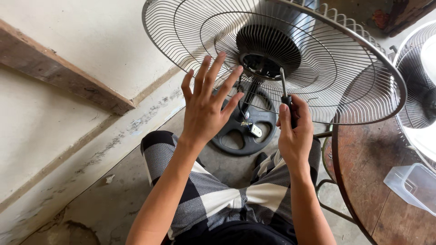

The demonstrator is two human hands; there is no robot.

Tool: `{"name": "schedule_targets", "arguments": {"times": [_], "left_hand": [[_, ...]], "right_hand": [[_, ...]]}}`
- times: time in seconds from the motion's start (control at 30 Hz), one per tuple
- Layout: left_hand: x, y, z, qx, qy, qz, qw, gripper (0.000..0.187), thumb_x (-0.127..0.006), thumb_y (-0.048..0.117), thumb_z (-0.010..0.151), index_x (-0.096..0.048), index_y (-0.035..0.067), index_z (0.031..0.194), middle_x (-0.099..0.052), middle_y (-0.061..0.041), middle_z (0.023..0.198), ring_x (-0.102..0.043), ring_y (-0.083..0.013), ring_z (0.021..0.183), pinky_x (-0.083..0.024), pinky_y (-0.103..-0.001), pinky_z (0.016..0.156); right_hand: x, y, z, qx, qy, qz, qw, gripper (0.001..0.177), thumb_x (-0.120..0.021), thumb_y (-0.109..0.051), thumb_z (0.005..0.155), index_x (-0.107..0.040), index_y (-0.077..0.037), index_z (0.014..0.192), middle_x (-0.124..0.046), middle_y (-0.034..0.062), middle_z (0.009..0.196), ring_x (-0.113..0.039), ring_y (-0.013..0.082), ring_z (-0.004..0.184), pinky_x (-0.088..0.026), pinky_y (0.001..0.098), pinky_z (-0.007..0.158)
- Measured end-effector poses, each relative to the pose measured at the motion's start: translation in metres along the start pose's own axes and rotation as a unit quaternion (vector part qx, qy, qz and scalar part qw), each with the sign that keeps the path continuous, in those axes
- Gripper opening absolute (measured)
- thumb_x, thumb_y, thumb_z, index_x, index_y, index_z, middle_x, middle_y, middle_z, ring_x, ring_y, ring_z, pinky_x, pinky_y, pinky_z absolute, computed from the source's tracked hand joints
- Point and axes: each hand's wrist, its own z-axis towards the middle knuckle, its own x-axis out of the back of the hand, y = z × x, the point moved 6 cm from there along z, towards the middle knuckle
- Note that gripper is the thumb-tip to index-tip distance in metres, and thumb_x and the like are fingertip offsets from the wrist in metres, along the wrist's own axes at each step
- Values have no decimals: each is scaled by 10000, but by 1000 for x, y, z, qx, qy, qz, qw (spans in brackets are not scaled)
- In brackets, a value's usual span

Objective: The person uses a screwdriver to remove screws from the front grille and motor housing of a standing electric fan. They detach the front grille and set it aside, then proceed to unscrew the motor housing cap.

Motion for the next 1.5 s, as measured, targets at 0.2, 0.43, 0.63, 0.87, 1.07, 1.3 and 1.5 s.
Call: {"name": "schedule_targets", "arguments": {"times": [0.2,0.43,0.63,0.87,1.07,1.3,1.5], "left_hand": [[-19,-15,-41,26,-21,-28,999,507,-687,413,1042,-547,225,1492,-430,-76,1594,-454,-268,1459,-291,-506,1210],[-52,-46,-101,105,-51,-60,991,293,-665,285,1022,-655,110,1256,-606,-93,1331,-582,-273,1228,-407,-439,1040],[-82,-80,-139,167,-108,-79,977,190,-638,217,1013,-681,88,1145,-640,-76,1192,-625,-269,1063,-455,-447,898],[-129,-109,-175,210,-232,-48,949,194,-611,193,993,-694,85,1131,-642,-70,1140,-630,-282,1031,-463,-475,844],[-174,-124,-211,213,-400,6,891,288,-674,214,906,-696,119,1177,-592,-92,1277,-556,-305,1180,-419,-546,962],[-228,-147,-248,258,-528,14,809,322,-645,118,883,-685,138,1202,-551,-75,1383,-505,-305,1283,-404,-524,1017],[-244,-143,-259,297,-520,3,801,251,-612,119,915,-715,123,1144,-604,-68,1329,-544,-291,1261,-428,-527,993]], "right_hand": [[-24,20,-11,-44,-75,8,996,318,-552,-146,1067,-551,13,1342,-610,11,831,-579,69,728,-486,230,622],[-66,61,-30,-119,-138,10,983,299,-596,-203,1018,-555,14,1220,-579,20,831,-535,89,729,-442,251,645],[-100,117,-42,-224,-172,-160,946,436,-678,-386,992,-626,37,896,-523,69,597,-471,148,564,-382,351,527],[-150,228,-76,-222,-246,-245,911,423,-630,-393,976,-721,4,860,-639,178,621,-625,342,575,-455,454,579],[-172,286,-104,-191,-309,-313,877,320,-625,-328,932,-751,-47,1022,-726,208,885,-679,432,877,-520,510,790],[-187,337,-120,-225,-368,-313,846,283,-580,-258,912,-755,-79,1043,-743,195,969,-698,407,938,-540,490,843],[-188,385,-138,-246,-390,-336,821,265,-617,-261,858,-767,-107,1011,-752,184,974,-691,399,965,-545,485,868]]}}
